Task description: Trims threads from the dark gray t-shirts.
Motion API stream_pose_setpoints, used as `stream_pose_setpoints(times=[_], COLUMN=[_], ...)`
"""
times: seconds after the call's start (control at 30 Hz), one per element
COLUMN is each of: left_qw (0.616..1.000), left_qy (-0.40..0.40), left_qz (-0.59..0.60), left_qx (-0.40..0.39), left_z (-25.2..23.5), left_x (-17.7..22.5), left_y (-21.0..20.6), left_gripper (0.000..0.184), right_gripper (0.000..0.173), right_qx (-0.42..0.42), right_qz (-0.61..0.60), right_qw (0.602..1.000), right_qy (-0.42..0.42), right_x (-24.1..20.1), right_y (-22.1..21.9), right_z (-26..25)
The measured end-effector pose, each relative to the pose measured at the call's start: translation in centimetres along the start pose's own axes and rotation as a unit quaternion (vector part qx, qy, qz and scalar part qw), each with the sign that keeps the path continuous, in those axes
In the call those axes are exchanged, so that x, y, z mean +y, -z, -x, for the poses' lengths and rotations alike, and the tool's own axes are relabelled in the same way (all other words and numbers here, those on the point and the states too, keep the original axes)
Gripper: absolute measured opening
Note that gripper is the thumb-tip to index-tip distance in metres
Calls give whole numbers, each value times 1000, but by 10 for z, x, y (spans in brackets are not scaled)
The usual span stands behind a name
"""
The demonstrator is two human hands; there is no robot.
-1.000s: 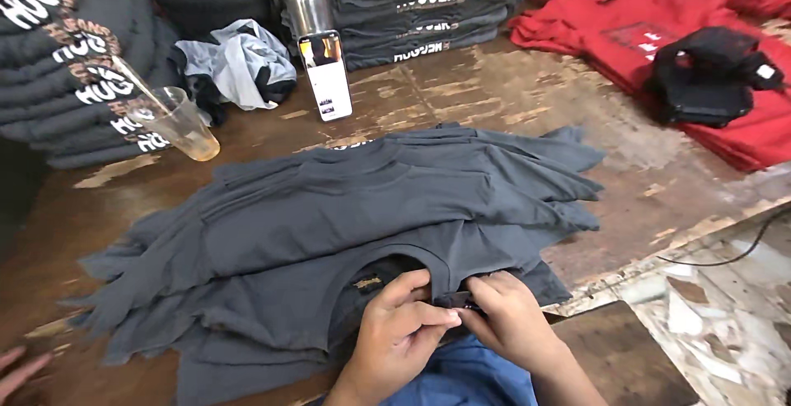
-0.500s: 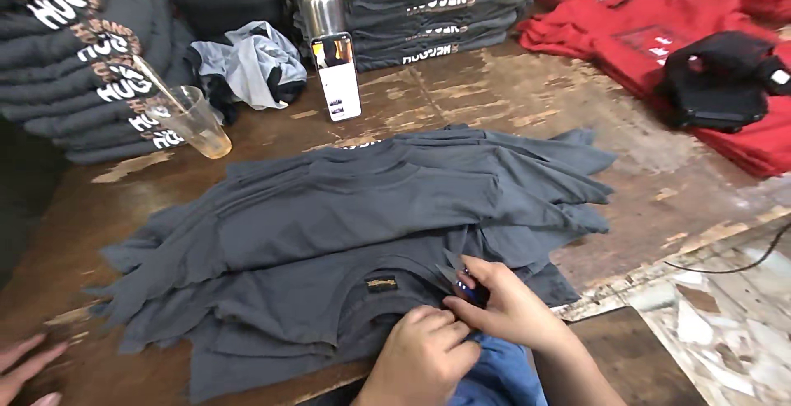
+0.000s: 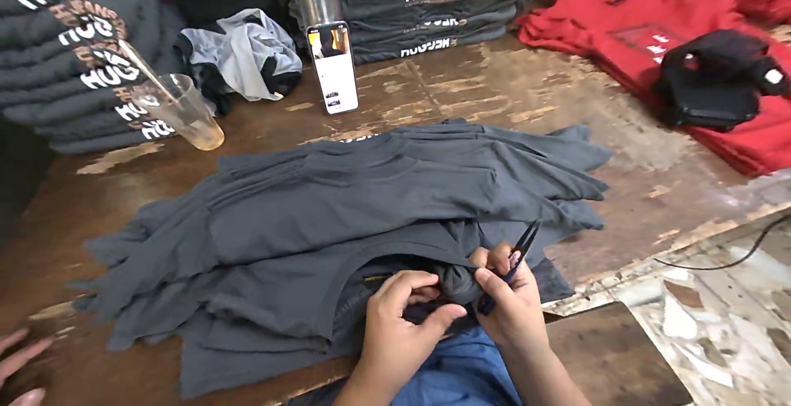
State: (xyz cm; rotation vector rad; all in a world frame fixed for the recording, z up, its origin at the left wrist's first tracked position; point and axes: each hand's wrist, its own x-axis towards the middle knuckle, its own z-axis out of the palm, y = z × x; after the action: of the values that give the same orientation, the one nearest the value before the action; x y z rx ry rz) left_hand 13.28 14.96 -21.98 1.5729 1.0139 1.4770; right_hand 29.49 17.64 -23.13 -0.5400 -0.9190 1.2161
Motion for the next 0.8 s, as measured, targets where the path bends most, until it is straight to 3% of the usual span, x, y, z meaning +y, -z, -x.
stream_pose_setpoints(times=[0.07, 0.27, 0.37, 0.43, 0.5, 0.57, 0.63, 0.7, 0.8], left_qw=[1000, 1000, 997, 992, 985, 980, 981, 986, 991], left_qy=[-23, -15, 47, 89, 111, 124, 123, 101, 78], left_qz=[-10, 24, 56, 84, 123, 149, 146, 130, 94], left_qx=[14, 3, -26, -42, -41, -40, -39, -39, -48], left_z=[-1, 4, 11, 15, 20, 24, 25, 24, 23], left_x=[-2, -1, 6, 12, 18, 24, 31, 34, 34], left_y=[-7, -6, -4, -4, -4, -1, 2, 3, 3], left_gripper=[33, 7, 5, 7, 9, 10, 10, 9, 10], right_gripper=[17, 18, 17, 14, 31, 43, 45, 44, 45], right_qx=[6, 28, -38, -120, -196, -266, -304, -303, -286], right_qz=[-20, -21, 150, 356, 517, 588, 613, 642, 659], right_qw=[1000, 999, 988, 925, 832, 764, 729, 697, 680], right_qy=[-16, -31, 7, 45, 50, 8, 23, 105, 146], right_x=[1, -2, -9, -23, -47, -67, -72, -57, -41], right_y=[-1, 4, 18, 32, 36, 34, 31, 37, 37], right_z=[3, -1, -6, -9, -7, -5, 1, 8, 14])
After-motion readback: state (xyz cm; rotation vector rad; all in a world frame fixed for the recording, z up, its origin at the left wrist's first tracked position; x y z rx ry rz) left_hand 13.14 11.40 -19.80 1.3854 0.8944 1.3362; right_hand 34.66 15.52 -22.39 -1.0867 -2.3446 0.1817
